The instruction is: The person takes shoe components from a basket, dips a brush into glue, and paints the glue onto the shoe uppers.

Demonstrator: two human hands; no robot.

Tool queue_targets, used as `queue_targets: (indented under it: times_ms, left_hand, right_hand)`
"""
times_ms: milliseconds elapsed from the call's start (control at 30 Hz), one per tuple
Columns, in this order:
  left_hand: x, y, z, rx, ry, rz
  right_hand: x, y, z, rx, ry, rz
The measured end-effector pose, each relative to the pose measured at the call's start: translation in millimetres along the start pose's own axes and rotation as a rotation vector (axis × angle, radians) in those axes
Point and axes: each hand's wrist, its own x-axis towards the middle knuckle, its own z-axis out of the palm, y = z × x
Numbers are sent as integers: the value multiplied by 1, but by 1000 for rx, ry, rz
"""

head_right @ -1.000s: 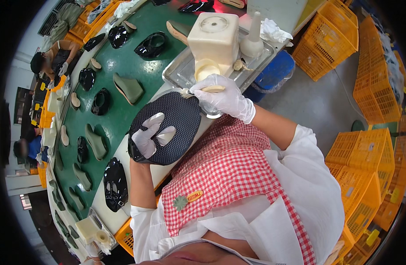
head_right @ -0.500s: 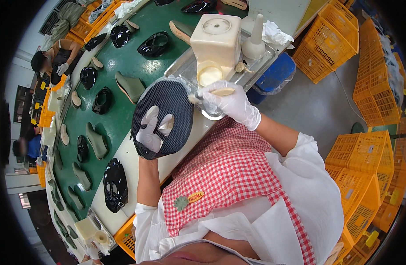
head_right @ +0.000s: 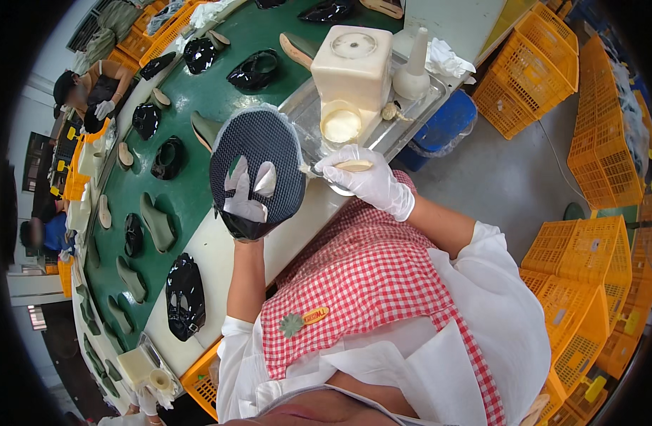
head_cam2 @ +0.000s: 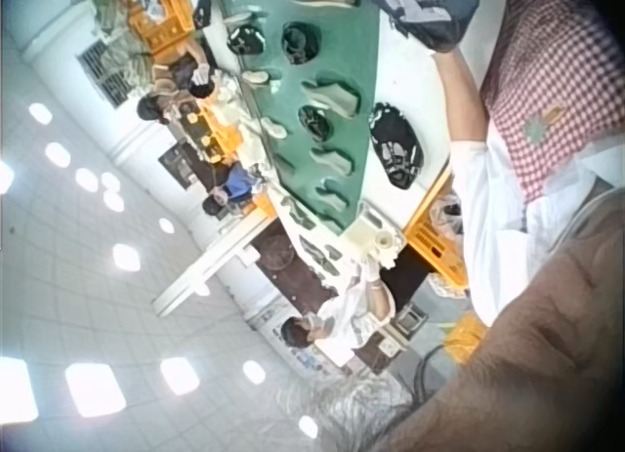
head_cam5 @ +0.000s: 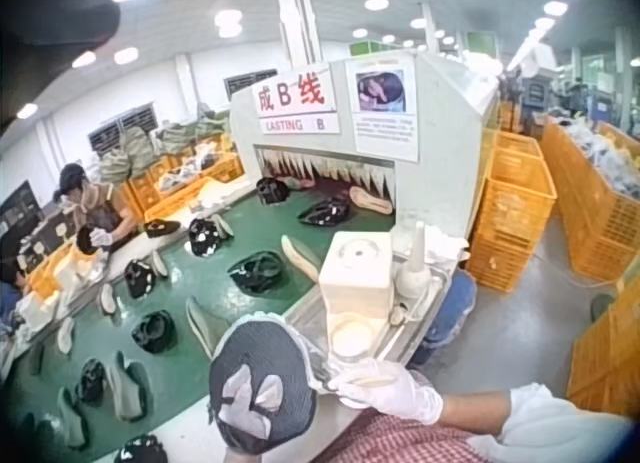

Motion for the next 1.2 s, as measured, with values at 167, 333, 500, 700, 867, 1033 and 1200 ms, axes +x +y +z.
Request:
queue_targets:
  times_ms: [167,333,500,700,867,1033,1200]
  left_hand:
    - [16,-31,-27,242,-116,357]
    - [15,-30,-11,539,-177,538]
    - [-12,-17,10,120,-111,302]
    - [-13,-16,-14,129,-302,123]
    - [-10,-24,-25,81,-296,-195]
    - [-11,-19,-19,99,-101,-181]
    - [-16,-10,-15,208,-176,-190]
  right_hand:
    - [6,7,1,-250,10,-283]
    - [14,8,11,-562,52,-378]
    - [14,21,30,-299,124,-221]
    - [27,0,23,-614,200,-550]
    - [34,-5,19,-771,151,-645]
    - [35,-16,15,-416,140,-526]
    - [41,-28,24,-170,89,-471]
